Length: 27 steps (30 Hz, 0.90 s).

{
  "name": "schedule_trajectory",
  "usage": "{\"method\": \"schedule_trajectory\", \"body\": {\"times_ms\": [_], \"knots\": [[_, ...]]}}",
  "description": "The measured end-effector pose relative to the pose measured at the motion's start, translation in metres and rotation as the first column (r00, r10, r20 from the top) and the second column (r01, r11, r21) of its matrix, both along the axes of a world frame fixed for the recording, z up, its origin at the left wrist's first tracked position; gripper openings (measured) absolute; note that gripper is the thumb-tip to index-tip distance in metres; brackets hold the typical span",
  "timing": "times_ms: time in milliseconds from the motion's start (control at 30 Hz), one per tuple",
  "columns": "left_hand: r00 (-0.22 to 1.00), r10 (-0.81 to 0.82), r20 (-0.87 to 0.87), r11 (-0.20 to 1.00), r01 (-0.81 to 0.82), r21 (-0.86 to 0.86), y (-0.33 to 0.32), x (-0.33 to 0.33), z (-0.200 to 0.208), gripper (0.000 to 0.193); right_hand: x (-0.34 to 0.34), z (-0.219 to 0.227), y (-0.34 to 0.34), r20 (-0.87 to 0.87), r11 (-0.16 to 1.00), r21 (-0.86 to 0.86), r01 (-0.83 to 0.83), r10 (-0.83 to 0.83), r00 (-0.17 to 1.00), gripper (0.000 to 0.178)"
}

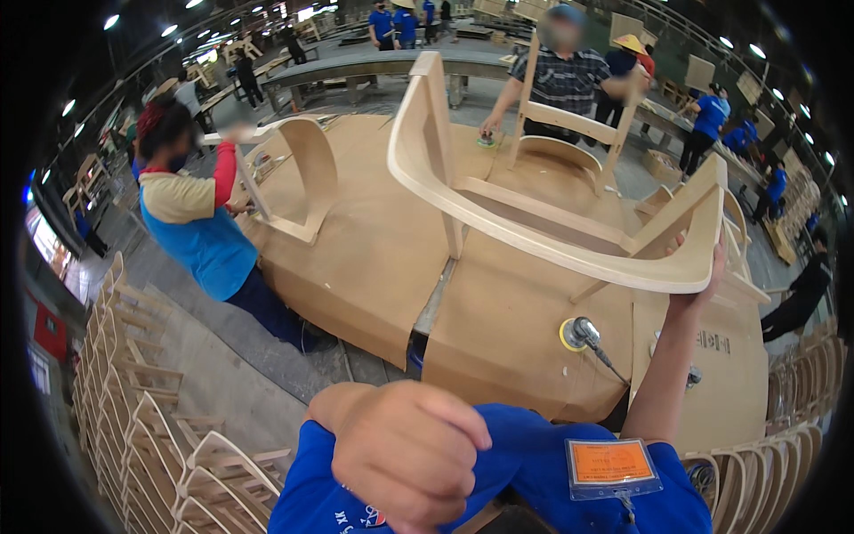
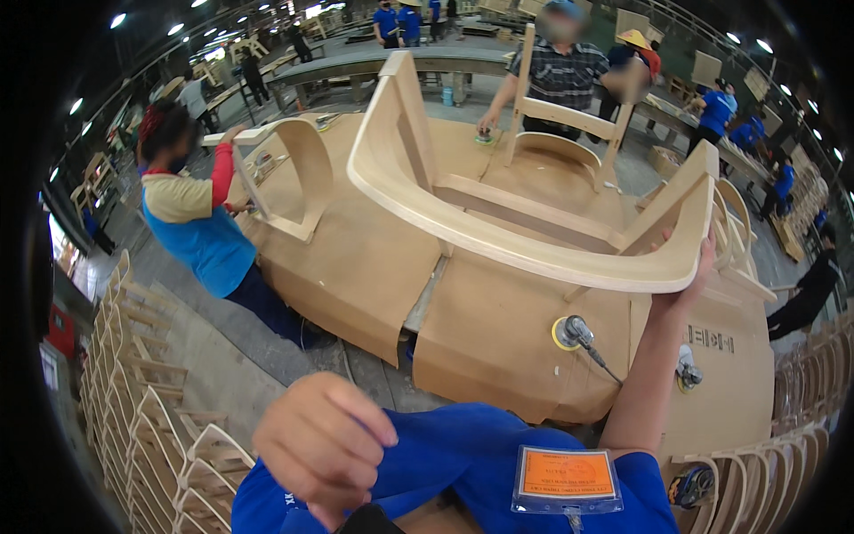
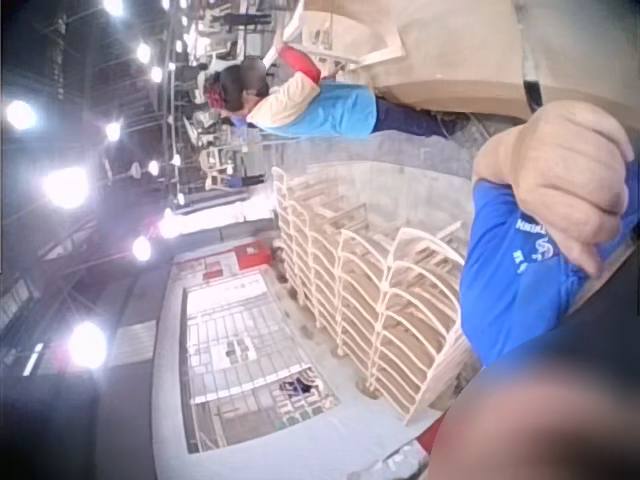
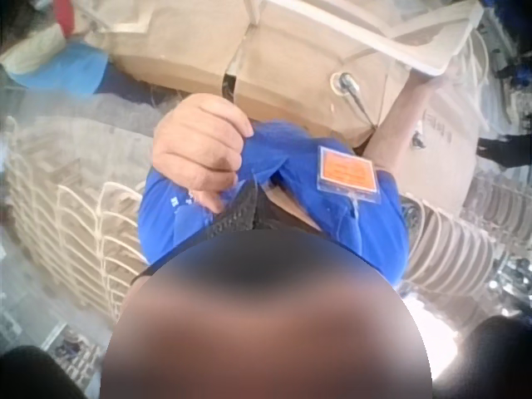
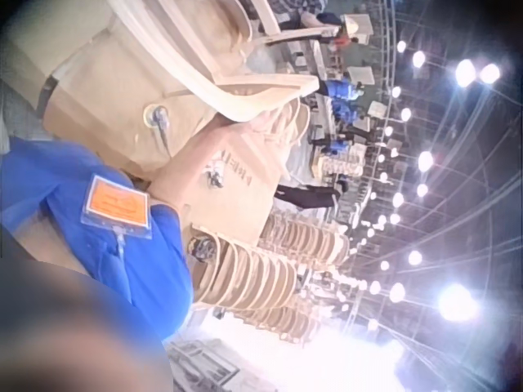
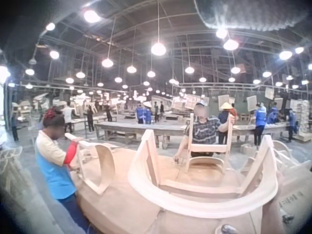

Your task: The person uses a handheld orbital sander to smooth the surfaces of a wooden chair frame. They rotate the chair to access different edges and legs, then inspect the sanded areas by hand.

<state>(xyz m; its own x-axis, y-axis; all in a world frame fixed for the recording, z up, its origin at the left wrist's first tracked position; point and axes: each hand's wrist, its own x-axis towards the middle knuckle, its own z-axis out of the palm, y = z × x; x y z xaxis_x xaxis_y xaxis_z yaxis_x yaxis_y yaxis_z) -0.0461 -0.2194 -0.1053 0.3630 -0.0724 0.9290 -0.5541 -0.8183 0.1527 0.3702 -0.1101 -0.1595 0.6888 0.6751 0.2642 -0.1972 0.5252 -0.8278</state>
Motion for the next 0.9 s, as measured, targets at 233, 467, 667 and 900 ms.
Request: {"method": "schedule_trajectory", "body": {"times_ms": [233,467,667,900], "knots": [[0.957,-0.217,0.190,0.976,0.209,0.061,0.020,0.044,0.021,0.019,0.006,0.001,0.009,0.082,0.999,0.039,-0.013,0.009,0.997,0.056],[0.977,-0.204,-0.059,0.973,0.209,0.101,0.049,0.066,0.014,0.017,0.016,0.013,0.024,0.206,0.984,0.157,-0.089,0.055,0.977,0.053],[0.893,0.446,-0.060,0.886,-0.432,0.169,0.089,0.091,0.020,0.028,0.029,0.021,0.034,0.353,0.985,0.135,-0.105,0.051,0.934,0.057],[0.215,0.977,-0.007,0.208,-0.935,0.289,0.122,0.131,0.010,0.063,0.062,0.051,0.021,0.928,0.985,0.110,0.130,-0.148,0.343,0.052]]}}
